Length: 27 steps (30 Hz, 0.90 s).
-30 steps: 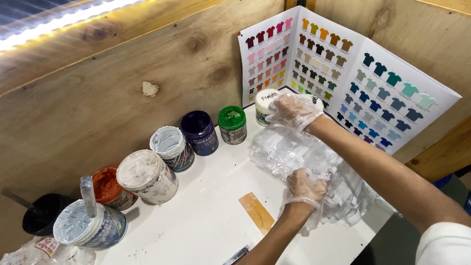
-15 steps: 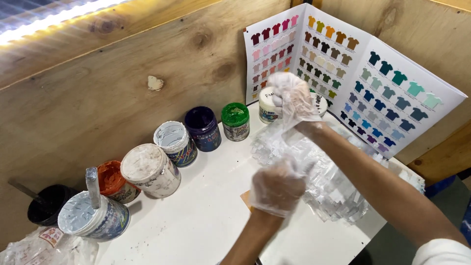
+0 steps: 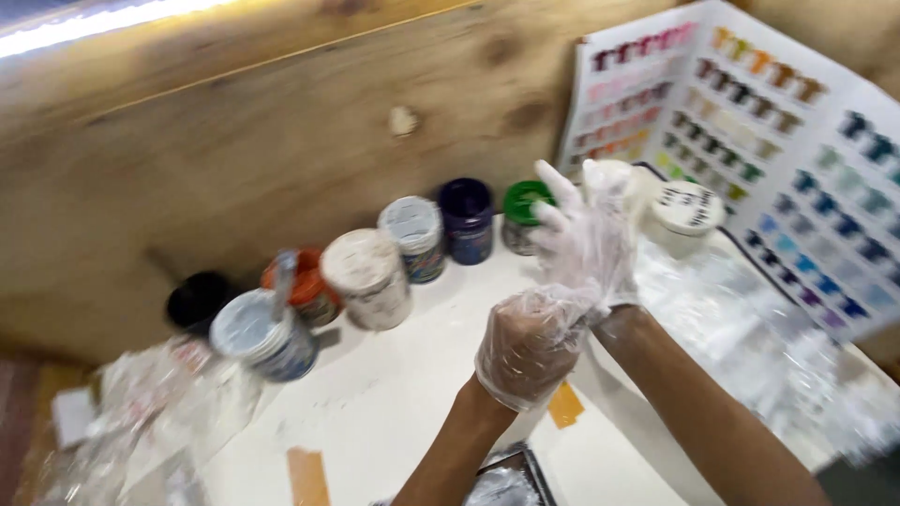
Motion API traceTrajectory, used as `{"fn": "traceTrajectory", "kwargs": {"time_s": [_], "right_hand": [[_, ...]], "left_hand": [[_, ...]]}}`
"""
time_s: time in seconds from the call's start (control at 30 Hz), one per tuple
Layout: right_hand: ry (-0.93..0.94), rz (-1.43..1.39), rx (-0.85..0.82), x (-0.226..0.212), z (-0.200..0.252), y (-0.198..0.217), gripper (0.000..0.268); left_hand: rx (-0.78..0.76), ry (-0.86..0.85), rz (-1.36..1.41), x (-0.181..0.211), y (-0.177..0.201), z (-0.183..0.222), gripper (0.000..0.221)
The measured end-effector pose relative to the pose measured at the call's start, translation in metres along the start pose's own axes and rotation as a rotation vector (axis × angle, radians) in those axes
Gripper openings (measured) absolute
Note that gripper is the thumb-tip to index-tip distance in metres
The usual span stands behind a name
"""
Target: Applying ink to a screen printing frame and organizing small plastic bags on a workbench.
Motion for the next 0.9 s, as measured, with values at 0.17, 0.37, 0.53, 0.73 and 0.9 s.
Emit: {"fn": "traceTrajectory", "kwargs": {"time_s": [0.17,0.37,0.53,0.73,0.9], "right_hand": [[0.185,0.153,-0.238,0.072,-0.023,-0.02,0.029],[-0.059,0.248,-0.262,0.178,-0.04,-0.072,0.021],[-0.179,0.332,-0.248,0.273,-0.049,-0.139,0.023],[-0.269,0.718,-0.409,0.374,-0.068,-0.173,0.032],[-0.129,1.822,-1.15,0.47,-0.088,-0.138,0.039]], "left_hand": [[0.075,0.034,-0.012,-0.027,0.074,-0.007,0.024],[0.178,0.04,-0.087,-0.04,0.172,0.001,0.03],[0.352,0.326,-0.283,-0.129,0.279,0.106,0.033],[0.864,0.901,-0.464,-0.139,0.402,0.197,0.023],[1.171,1.3,-0.254,-0.141,0.459,0.241,0.015]]}}
Point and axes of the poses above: each hand's wrist, its own z-axis away from the middle knuckle, its own y-axis out of the back of the hand, x = y × z, the point moved 5 cm from there along -z, towards the middle knuckle, and after that the axes turned 6 degrees about -y, right-handed, at the moved point
